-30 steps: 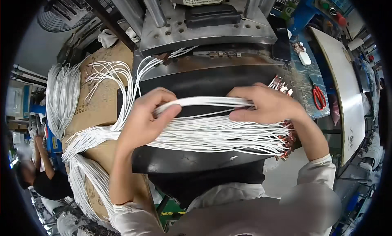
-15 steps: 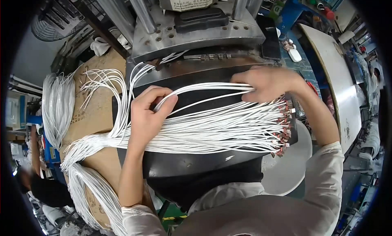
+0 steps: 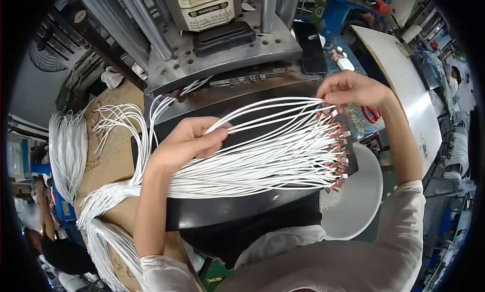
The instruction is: The person repeatedly inserts the connector ends of cables into a metal fixture by hand, places the fixture into a pressing machine to mold the connectors, and removes the pressed cables from the machine.
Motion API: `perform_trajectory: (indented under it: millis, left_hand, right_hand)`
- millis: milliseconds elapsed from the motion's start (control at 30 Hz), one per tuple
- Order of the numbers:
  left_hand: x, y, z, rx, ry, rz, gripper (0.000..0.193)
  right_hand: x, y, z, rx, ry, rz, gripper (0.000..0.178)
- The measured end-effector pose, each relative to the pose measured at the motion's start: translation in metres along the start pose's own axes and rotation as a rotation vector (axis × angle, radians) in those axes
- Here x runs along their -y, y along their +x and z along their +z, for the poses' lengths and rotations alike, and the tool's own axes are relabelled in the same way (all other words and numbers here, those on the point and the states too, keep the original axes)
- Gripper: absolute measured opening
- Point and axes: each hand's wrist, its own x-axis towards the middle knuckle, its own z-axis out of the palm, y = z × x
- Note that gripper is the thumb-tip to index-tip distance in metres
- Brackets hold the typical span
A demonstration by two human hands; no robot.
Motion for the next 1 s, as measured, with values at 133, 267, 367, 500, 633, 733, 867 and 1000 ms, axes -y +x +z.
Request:
perform_trajectory:
  millis: [133,267,367,500,633,733,867,1000]
  left_hand:
    - [-0.016,0.048,0.069,0.317,0.019,-0.05,0.027]
    - [0.008,0.081,0.124,0.302,-0.065,-0.046,0.025]
    - [0.022,0.087,0.149,0.209,-0.318,-0.044,0.022]
    - [0.023,0.086,0.151,0.083,-0.36,0.053,0.022]
    - [0.019,0.063,0.116,0.049,-0.049,0.12,0.023]
    - [0.017,0.043,0.089,0.006,0.015,0.116,0.026]
    - [0.02,0.021,0.063,-0.091,-0.054,0.052,0.027]
    - [0.021,0.019,0.06,-0.047,-0.215,0.062,0.026]
  right_hand:
    - [-0.011,-0.013,-0.027,-0.018,0.021,-0.033,0.017]
    - [-0.001,-0.001,-0.008,0.013,-0.084,0.036,0.02]
    - [-0.006,0.015,0.004,0.004,-0.086,-0.019,0.029]
    - [-0.007,0.039,0.033,0.08,-0.041,-0.246,0.049]
    - [0.006,0.065,0.068,0.114,0.01,-0.275,0.062]
    - [0.01,0.083,0.07,-0.013,-0.165,-0.346,0.065]
    - [-0.007,0.112,0.074,-0.401,-0.816,-0.426,0.065]
    - [-0.017,0.125,0.088,-0.72,-1.214,-0.322,0.056]
